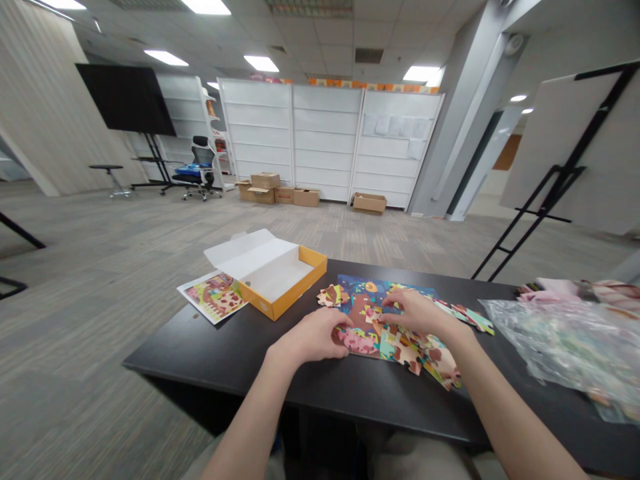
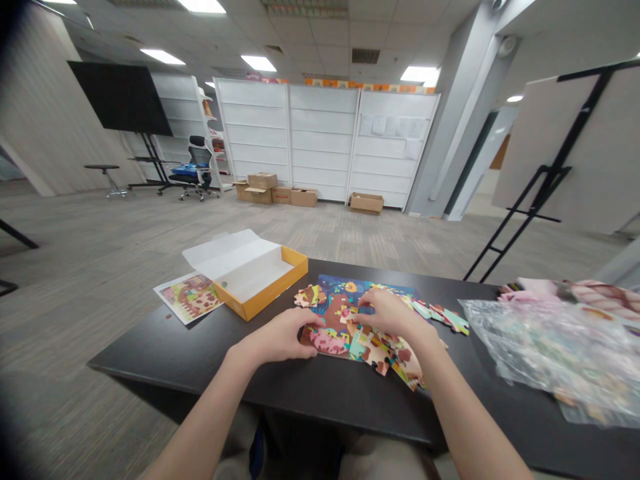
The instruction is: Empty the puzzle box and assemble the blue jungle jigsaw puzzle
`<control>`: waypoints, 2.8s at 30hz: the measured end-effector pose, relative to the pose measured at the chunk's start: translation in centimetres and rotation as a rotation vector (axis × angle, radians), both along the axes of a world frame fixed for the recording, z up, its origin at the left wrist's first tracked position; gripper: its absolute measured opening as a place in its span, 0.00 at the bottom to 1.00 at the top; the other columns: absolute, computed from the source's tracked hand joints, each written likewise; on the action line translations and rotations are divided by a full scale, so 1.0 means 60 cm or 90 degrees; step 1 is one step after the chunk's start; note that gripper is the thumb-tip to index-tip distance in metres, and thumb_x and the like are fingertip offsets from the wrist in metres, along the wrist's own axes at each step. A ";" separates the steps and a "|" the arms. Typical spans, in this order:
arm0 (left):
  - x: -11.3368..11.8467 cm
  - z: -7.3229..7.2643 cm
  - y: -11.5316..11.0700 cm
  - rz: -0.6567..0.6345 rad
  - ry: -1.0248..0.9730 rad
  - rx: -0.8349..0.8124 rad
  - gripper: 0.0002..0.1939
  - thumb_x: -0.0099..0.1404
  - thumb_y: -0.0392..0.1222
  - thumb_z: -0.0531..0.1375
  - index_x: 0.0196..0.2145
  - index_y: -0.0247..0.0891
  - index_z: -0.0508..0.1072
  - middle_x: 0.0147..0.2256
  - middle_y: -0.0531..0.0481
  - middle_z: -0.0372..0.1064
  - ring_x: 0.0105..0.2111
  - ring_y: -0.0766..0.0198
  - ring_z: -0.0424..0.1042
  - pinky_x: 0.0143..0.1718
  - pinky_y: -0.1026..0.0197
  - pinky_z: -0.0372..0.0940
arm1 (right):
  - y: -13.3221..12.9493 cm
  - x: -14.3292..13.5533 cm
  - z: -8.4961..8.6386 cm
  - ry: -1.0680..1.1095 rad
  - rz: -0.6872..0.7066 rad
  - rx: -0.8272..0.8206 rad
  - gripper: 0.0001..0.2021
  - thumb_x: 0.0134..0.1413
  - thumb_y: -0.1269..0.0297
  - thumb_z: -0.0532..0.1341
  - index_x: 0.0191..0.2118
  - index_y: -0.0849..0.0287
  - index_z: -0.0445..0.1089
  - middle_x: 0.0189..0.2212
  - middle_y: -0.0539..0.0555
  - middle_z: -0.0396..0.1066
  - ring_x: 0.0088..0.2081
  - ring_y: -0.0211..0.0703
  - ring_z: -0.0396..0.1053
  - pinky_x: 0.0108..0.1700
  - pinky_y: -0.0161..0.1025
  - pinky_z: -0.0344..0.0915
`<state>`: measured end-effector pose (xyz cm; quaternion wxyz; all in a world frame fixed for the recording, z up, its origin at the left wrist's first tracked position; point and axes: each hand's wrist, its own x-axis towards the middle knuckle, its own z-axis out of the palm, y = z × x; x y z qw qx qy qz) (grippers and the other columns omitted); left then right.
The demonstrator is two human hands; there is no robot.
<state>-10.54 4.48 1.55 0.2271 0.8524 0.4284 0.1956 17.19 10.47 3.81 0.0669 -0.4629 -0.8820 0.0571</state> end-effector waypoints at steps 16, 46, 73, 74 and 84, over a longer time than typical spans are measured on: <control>0.004 0.010 0.002 -0.008 0.017 -0.005 0.25 0.51 0.40 0.69 0.49 0.41 0.76 0.49 0.46 0.74 0.51 0.50 0.71 0.55 0.53 0.63 | 0.009 0.048 0.039 0.168 -0.132 0.087 0.18 0.59 0.51 0.56 0.35 0.57 0.78 0.28 0.54 0.78 0.28 0.43 0.70 0.32 0.37 0.62; 0.226 -0.004 0.028 -0.136 0.045 0.065 0.18 0.56 0.50 0.70 0.42 0.42 0.75 0.43 0.47 0.73 0.45 0.52 0.72 0.44 0.57 0.65 | 0.047 0.214 -0.008 0.133 -0.313 0.162 0.17 0.60 0.49 0.57 0.36 0.55 0.78 0.31 0.53 0.80 0.32 0.44 0.75 0.32 0.36 0.62; 0.301 -0.002 -0.030 -0.069 0.093 0.153 0.12 0.67 0.45 0.61 0.44 0.35 0.72 0.46 0.42 0.71 0.49 0.51 0.70 0.48 0.53 0.70 | 0.038 0.329 -0.013 0.019 -0.398 -0.142 0.26 0.40 0.47 0.69 0.43 0.59 0.79 0.42 0.61 0.79 0.43 0.54 0.76 0.41 0.39 0.69; 0.303 -0.003 -0.031 -0.066 0.093 0.155 0.12 0.67 0.45 0.61 0.44 0.35 0.72 0.46 0.42 0.70 0.49 0.51 0.70 0.49 0.53 0.70 | 0.036 0.330 -0.013 0.015 -0.388 -0.159 0.29 0.36 0.48 0.71 0.45 0.60 0.78 0.43 0.61 0.79 0.43 0.54 0.76 0.42 0.39 0.69; 0.295 0.002 -0.027 -0.149 0.052 0.132 0.12 0.66 0.46 0.62 0.43 0.37 0.74 0.46 0.44 0.72 0.48 0.53 0.72 0.47 0.56 0.70 | 0.037 0.326 -0.019 -0.008 -0.391 -0.168 0.26 0.33 0.57 0.70 0.43 0.61 0.77 0.37 0.58 0.78 0.37 0.52 0.75 0.36 0.39 0.67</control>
